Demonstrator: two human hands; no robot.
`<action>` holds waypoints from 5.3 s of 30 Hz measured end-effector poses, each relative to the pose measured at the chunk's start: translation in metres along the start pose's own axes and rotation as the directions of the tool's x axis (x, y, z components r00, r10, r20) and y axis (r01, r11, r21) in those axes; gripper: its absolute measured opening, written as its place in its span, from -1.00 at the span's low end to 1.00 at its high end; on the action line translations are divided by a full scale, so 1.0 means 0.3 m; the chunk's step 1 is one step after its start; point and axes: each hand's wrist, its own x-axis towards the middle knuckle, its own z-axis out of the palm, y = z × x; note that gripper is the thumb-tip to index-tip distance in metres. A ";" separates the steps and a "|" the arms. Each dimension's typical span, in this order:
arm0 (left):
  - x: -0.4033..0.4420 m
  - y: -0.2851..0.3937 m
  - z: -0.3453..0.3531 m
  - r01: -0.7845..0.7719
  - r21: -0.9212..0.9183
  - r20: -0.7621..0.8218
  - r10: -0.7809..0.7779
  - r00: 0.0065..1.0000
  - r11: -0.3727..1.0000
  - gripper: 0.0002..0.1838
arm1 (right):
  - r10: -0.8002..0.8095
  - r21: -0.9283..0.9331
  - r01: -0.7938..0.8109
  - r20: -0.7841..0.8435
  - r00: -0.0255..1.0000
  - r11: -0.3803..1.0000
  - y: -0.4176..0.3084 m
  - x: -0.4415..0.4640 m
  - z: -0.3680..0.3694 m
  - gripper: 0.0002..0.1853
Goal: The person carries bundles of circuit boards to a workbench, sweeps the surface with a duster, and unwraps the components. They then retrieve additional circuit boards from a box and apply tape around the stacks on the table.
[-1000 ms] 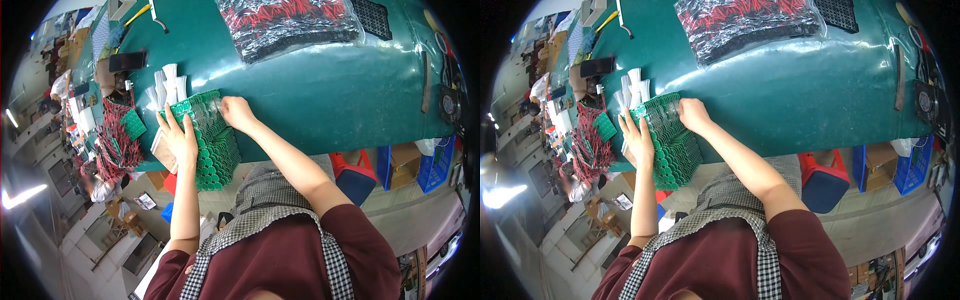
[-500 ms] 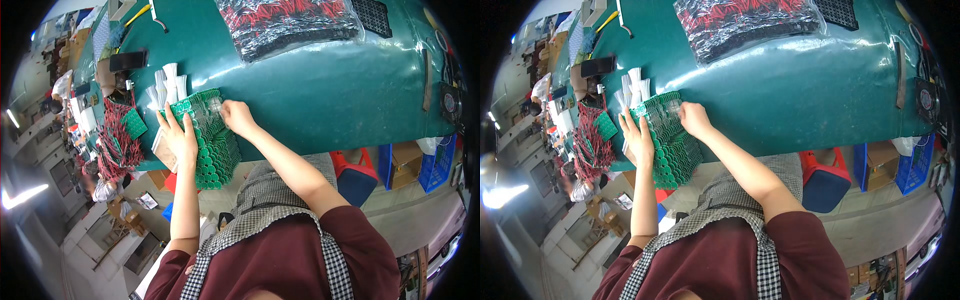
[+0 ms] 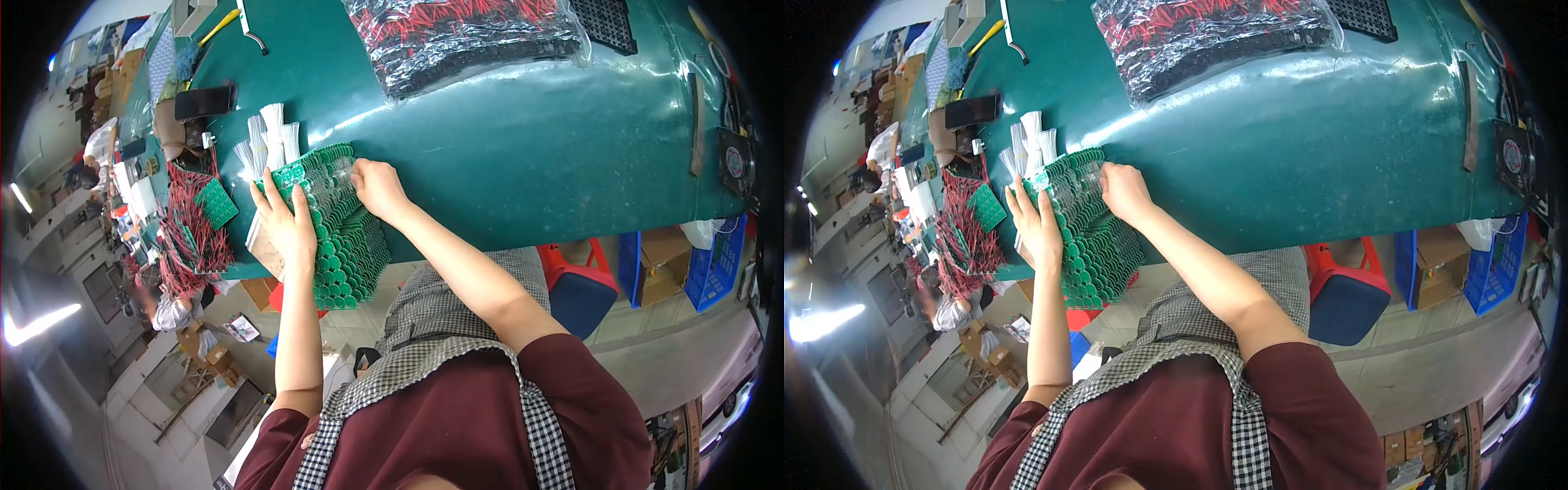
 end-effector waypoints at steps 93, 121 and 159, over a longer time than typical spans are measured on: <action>-0.005 0.007 0.003 -0.023 0.017 -0.005 0.023 1.000 1.000 -0.41 | 0.029 -0.013 -0.028 0.084 0.996 1.000 0.030 -0.076 -0.123 -0.93; -0.005 0.014 -0.002 -0.006 0.000 0.022 0.006 1.000 1.000 -0.38 | -0.009 -0.047 0.017 0.159 0.987 0.999 0.028 -0.109 -0.054 -0.91; -0.001 0.005 0.007 -0.014 -0.048 0.013 0.014 1.000 0.999 -0.41 | -0.023 -0.123 0.042 0.149 0.989 0.991 0.015 -0.071 -0.027 -0.91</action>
